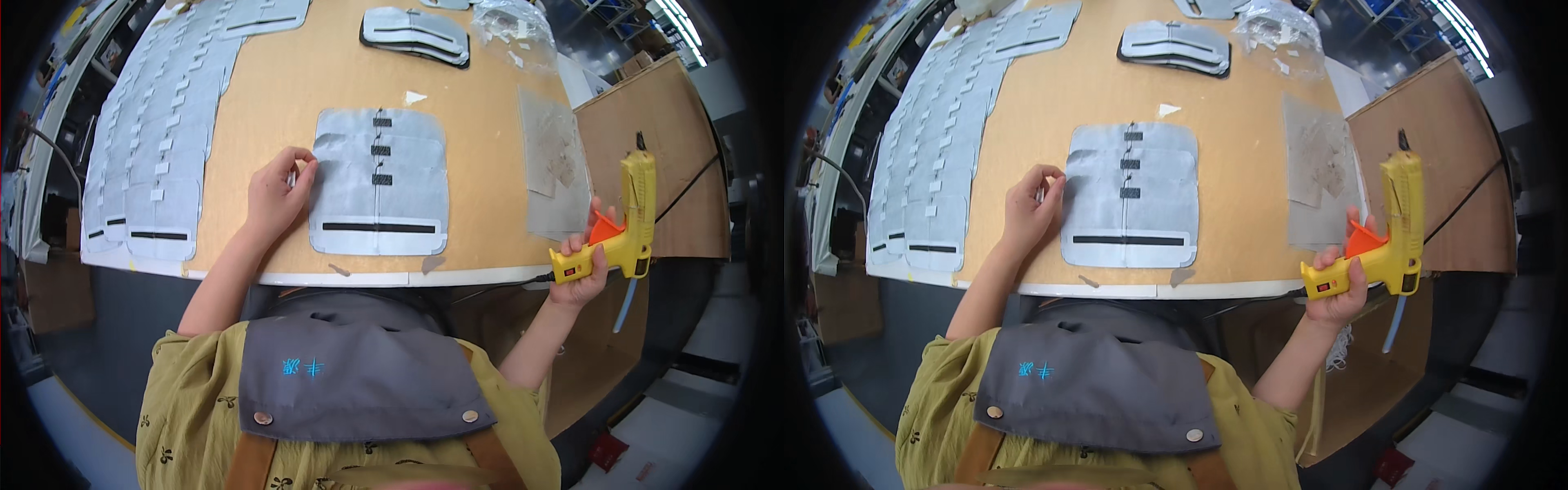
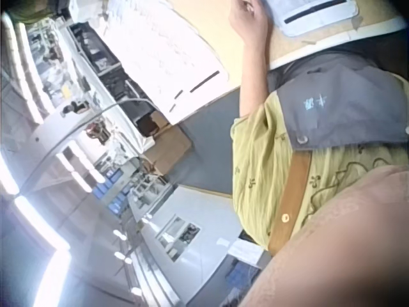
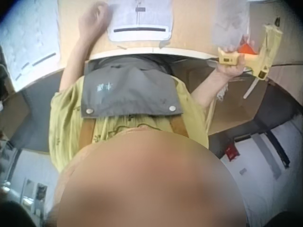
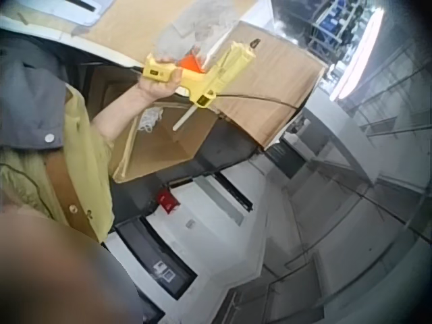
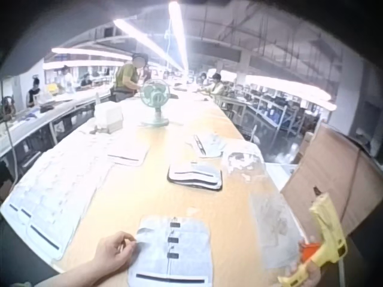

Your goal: Glue components and attach small patches to soft wallet panels using a hot glue gun.

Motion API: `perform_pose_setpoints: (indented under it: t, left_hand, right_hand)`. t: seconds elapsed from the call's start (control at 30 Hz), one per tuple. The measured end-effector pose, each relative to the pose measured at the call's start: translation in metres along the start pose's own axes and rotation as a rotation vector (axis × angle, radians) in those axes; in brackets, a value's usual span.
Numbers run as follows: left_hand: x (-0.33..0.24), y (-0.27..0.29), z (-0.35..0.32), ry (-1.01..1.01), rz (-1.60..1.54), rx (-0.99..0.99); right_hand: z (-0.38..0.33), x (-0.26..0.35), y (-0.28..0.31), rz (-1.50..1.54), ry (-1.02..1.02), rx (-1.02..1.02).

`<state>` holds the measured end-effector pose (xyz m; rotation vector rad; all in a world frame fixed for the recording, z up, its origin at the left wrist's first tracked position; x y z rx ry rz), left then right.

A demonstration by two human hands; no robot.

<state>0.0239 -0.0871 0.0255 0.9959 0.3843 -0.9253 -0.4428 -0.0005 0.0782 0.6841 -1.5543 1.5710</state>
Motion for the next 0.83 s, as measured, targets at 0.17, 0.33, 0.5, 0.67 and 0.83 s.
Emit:
perform_pose_setpoints:
  t: [0.17, 0.33, 0.5, 0.67, 0.83]
  left_hand:
    - [-0.001, -0.002, 0.003, 0.043, -0.014, 0.046]
    - [-0.007, -0.009, 0.002, -0.045, 0.023, 0.109]
    - [-0.024, -0.013, 0.003, -0.169, 0.145, 0.155]
    - [-0.030, -0.017, 0.004, -0.210, 0.239, 0.240]
    - [-0.028, -0.021, 0.001, -0.235, 0.311, 0.295]
  right_hand:
    - [-0.002, -0.017, -0.034, -0.289, -0.082, -0.024]
    - [-0.009, -0.059, -0.103, -0.512, -0.360, 0.124]
    - [-0.023, -0.102, -0.126, -0.501, -0.695, 0.196]
    - [-0.029, -0.114, -0.126, -0.604, -0.825, 0.135]
    - [-0.028, -0.117, -0.121, -0.643, -0.864, 0.105]
Point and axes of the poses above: each hand's wrist, its own z-axis towards the middle knuckle, its own y-axis out of the back of the hand, x = y × z, the point moved 10 cm from there along z, towards the middle knuckle, and after that the axes turned 13 degrees about -y, right-handed, at the moved point
